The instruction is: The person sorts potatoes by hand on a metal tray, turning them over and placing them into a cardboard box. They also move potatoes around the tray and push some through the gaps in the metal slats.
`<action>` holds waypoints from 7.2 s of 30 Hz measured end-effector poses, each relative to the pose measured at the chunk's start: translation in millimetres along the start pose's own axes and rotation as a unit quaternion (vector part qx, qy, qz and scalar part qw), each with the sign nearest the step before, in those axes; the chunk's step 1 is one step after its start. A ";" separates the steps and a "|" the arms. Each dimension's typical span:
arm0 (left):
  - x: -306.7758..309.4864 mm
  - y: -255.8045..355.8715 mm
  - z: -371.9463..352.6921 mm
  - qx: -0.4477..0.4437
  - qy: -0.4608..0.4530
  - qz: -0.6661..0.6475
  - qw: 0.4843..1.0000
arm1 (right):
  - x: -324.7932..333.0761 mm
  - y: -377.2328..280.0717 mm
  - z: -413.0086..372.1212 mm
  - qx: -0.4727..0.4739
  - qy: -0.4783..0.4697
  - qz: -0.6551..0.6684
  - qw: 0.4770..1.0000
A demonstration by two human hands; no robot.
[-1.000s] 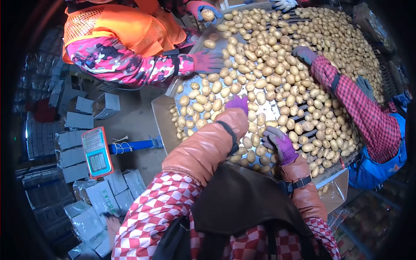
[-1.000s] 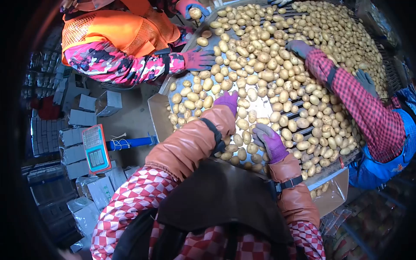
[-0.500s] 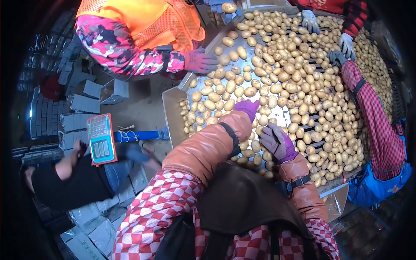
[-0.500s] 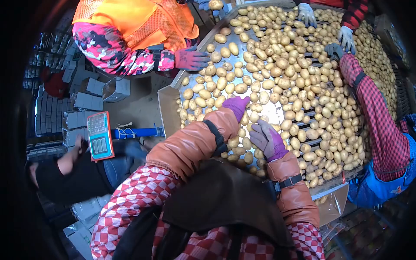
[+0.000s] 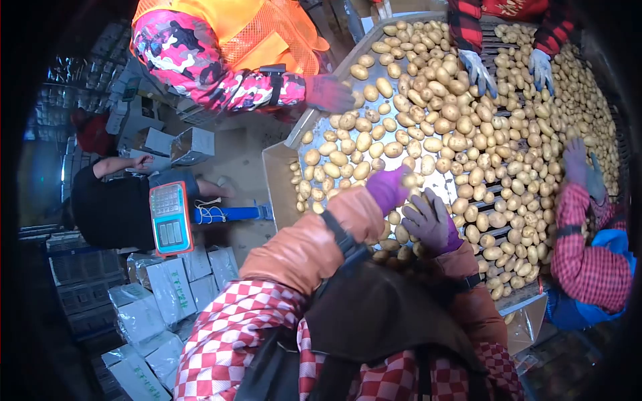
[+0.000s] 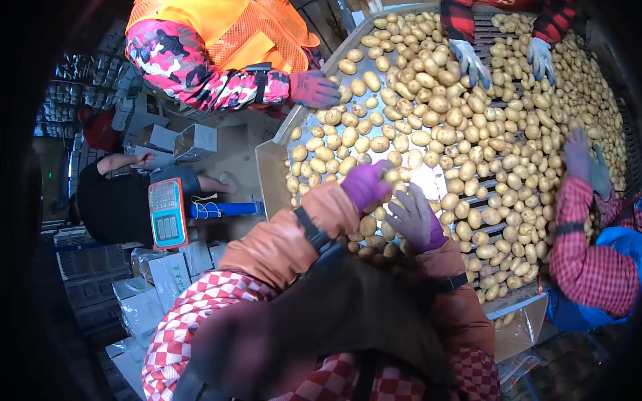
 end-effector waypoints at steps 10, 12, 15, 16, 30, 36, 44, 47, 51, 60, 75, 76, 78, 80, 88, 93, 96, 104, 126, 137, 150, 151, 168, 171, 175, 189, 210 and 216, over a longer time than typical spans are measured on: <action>54.2 -62.0 -42.7 0.098 0.017 0.113 0.989 | -42.8 -29.4 21.3 0.122 -0.007 -0.623 0.772; 53.4 -59.1 -34.6 0.065 0.068 0.111 0.989 | -30.8 -17.1 24.3 0.008 -0.020 -0.469 0.883; 69.8 -43.2 -36.3 0.102 -0.007 0.133 0.986 | -26.4 11.4 13.4 -0.348 0.094 0.441 0.822; 61.6 -57.1 -33.5 0.109 0.013 0.125 0.986 | -29.3 5.2 10.3 -0.372 0.133 0.510 0.764; -41.2 1.4 -42.5 -0.294 0.102 -0.075 0.947 | -45.7 14.6 -12.7 -0.362 0.103 0.473 0.797; 15.6 -47.5 22.1 -0.111 0.154 0.133 0.973 | -41.3 -1.6 -31.7 -0.311 0.140 0.542 0.768; -77.4 -60.8 -19.5 -0.258 0.073 0.143 0.953 | -21.6 -1.9 -52.8 -0.225 0.178 0.587 0.758; -78.6 -61.2 -68.7 -0.371 0.124 0.075 0.917 | -25.5 -36.9 -54.8 -0.169 0.241 0.578 0.761; -51.8 -25.5 -105.4 -0.384 -0.051 0.185 0.903 | -27.9 -29.4 -61.6 -0.155 0.260 0.602 0.739; -11.7 -9.8 -55.6 -0.357 0.071 0.119 0.924 | -29.4 -23.8 -118.8 -0.112 0.201 0.572 0.787; -66.8 -0.4 -77.9 -0.265 -0.044 0.257 0.928 | -27.2 -3.2 -261.4 0.008 0.501 0.460 0.733; -70.8 -0.2 -81.0 -0.279 -0.071 0.266 0.920 | -29.5 -5.4 -262.4 0.013 0.511 0.480 0.712; -78.6 -0.6 -88.4 -0.307 -0.126 0.281 0.901 | -25.0 -4.9 -271.3 0.025 0.518 0.495 0.697; -75.4 -23.0 -69.6 -0.288 -0.156 0.301 0.896 | -18.9 -5.1 -284.2 0.032 0.538 0.526 0.658; -16.7 -23.6 -77.2 -0.160 -0.037 0.217 0.962 | -11.3 -38.6 -356.4 0.116 0.609 0.458 0.637; -42.1 -2.1 -88.5 -0.275 0.032 0.255 0.926 | -25.0 -61.4 -370.3 0.123 0.629 0.437 0.631; -67.5 -15.8 -80.5 -0.394 0.091 0.227 0.886 | -21.7 -43.4 -387.0 0.173 0.635 0.437 0.613; -72.5 12.9 -73.5 -0.310 -0.078 0.294 0.901 | -25.6 -46.9 -420.6 0.149 0.691 0.360 0.609; -94.7 -19.8 -57.9 -0.304 -0.051 0.294 0.905 | -104.2 -343.2 -567.1 0.139 0.804 -0.576 0.043; -91.5 -13.2 -61.7 -0.306 -0.056 0.332 0.890 | 38.3 -100.9 -745.7 -0.017 0.897 -0.176 0.405; -91.1 -14.7 -59.4 -0.318 -0.073 0.305 0.895 | -131.9 81.4 -517.0 0.153 0.722 0.527 0.421; -90.6 -15.3 -58.4 -0.320 -0.074 0.310 0.892 | -138.6 91.7 -526.3 0.157 0.765 0.488 0.390; -88.9 -26.1 -66.0 -0.395 -0.004 0.280 0.875 | -227.0 125.0 -635.2 0.151 0.826 0.435 0.326; -95.9 -28.1 -65.9 -0.410 -0.021 0.253 0.876 | -220.3 126.2 -631.5 0.127 0.817 0.438 0.353; -87.8 -35.3 -62.5 -0.389 -0.020 0.217 0.895 | -200.9 124.6 -626.3 0.047 0.767 0.447 0.458; -39.8 -58.5 -125.0 -0.426 -0.052 0.062 0.901 | -32.9 0.6 -327.6 -0.282 0.365 0.331 0.823; 18.2 -109.8 -121.9 -0.324 0.108 0.133 0.930 | 52.5 -30.1 -92.3 -0.120 0.360 -0.354 0.855; 20.5 -84.6 -101.0 -0.336 0.242 0.011 0.910 | -33.1 12.3 -84.5 -0.174 0.206 -0.589 0.762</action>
Point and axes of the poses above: each hand's wrist, its own z-axis towards the middle knuckle, its own x-axis out of the back of the hand, y = z × x, the point moved 6 cm from there along z, towards the middle knuckle, and after that the axes turned 8 degrees about -x, right-handed, at the moved point
